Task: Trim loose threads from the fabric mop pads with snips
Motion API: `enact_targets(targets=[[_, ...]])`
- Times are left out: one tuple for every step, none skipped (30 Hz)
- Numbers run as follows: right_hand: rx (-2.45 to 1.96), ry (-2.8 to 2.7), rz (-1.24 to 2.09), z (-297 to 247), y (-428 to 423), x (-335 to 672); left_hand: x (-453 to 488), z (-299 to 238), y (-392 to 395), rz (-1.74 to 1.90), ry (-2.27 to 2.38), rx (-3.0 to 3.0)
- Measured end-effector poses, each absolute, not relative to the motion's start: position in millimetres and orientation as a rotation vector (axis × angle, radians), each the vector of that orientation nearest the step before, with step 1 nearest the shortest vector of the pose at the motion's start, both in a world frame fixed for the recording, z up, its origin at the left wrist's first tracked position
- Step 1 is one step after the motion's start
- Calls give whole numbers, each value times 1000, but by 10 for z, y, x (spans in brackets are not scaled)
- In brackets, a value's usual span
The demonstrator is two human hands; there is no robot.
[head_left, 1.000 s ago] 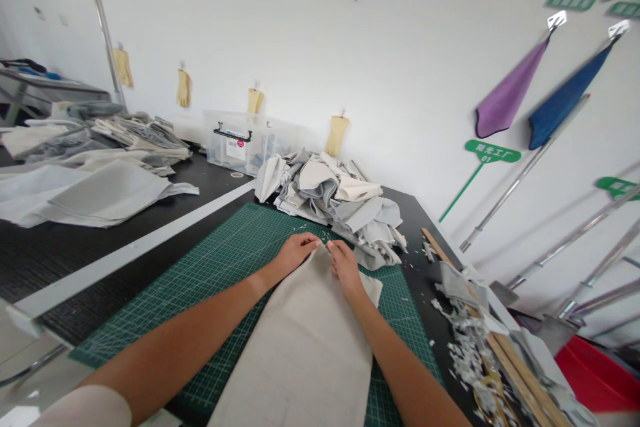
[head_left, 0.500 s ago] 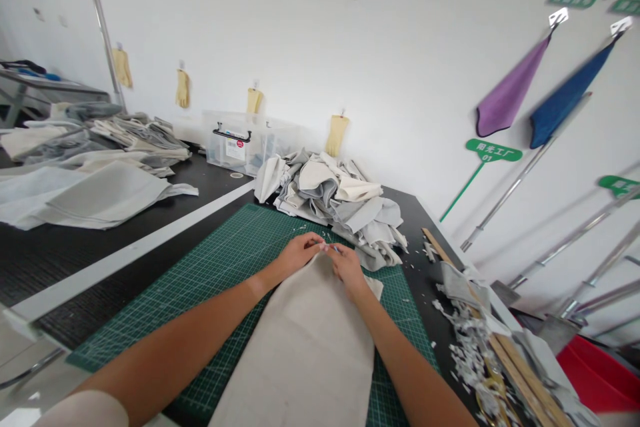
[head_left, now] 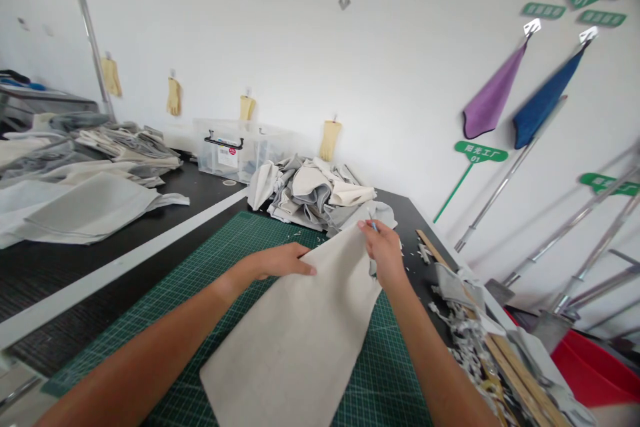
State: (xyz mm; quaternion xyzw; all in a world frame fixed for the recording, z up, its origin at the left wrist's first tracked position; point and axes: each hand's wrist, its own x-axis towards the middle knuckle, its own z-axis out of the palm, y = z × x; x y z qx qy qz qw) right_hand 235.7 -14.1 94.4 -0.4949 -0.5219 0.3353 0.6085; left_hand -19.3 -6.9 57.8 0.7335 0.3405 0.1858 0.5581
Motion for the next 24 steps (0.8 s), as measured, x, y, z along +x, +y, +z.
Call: enact_targets(targets=[[-1104,-1153,775,1069,-197,2417,-250,667,-105,384,797,1722],[-1068,-1117,773,1189,-260,2479,-309,749,-134,335,799,1731],[-1033,-1092,760,1304,-329,2540,-370,826,-157,289,812,1752],[-1004,-1074,732,1411,-401,2600,-432,896,-175,245,827,1782],[-986,-1066,702,1510,-476,2658,-495,964,-189,207,844,1814],[-975,-1057,672,1600,-552,2712,-560,1029,-203,185,860,1840],[-971,-1050,647,1684,-629,2763,-626,1096,-220,180,875,1858],[-972,-1046,629,1761,-706,2810,-694,1167,-243,198,892,1869],[-971,-1044,616,1835,-785,2853,-763,1242,-275,240,914,1872],[-970,-1044,604,1905,-863,2894,-834,1322,-316,302,939,1868],[-968,-1044,594,1972,-943,2933,-906,1406,-368,371,961,1854],[-963,-1045,583,2035,-1024,2971,-978,1490,-429,438,975,1827],[-960,-1049,575,2095,-1103,3008,-1049,1571,-494,493,978,1787],[-959,-1055,569,2148,-1181,3045,-1117,1645,-559,531,970,1738],[-964,-1067,573,2195,-1255,3082,-1178,1708,-619,557,956,1686],[-971,-1083,586,2232,-1321,3119,-1232,1756,-667,582,946,1637],[-982,-1101,610,2257,-1379,3157,-1274,1786,-701,610,943,1596],[-1000,-1115,642,2270,-1427,3196,-1303,1797,-716,641,944,1562],[-1025,-1123,681,2269,-1464,3236,-1319,1787,-712,672,940,1531],[-1056,-1124,726,2253,-1492,3278,-1322,1757,-690,704,932,1502],[-1092,-1119,775,2223,-1511,3321,-1315,1708,-654,730,920,1474],[-1131,-1109,822,2178,-1524,3366,-1300,1642,-606,742,906,1448],[-1172,-1094,868,2118,-1533,3413,-1279,1561,-551,742,895,1424],[-1213,-1079,920,2043,-1538,3461,-1253,1468,-493,732,892,1406]])
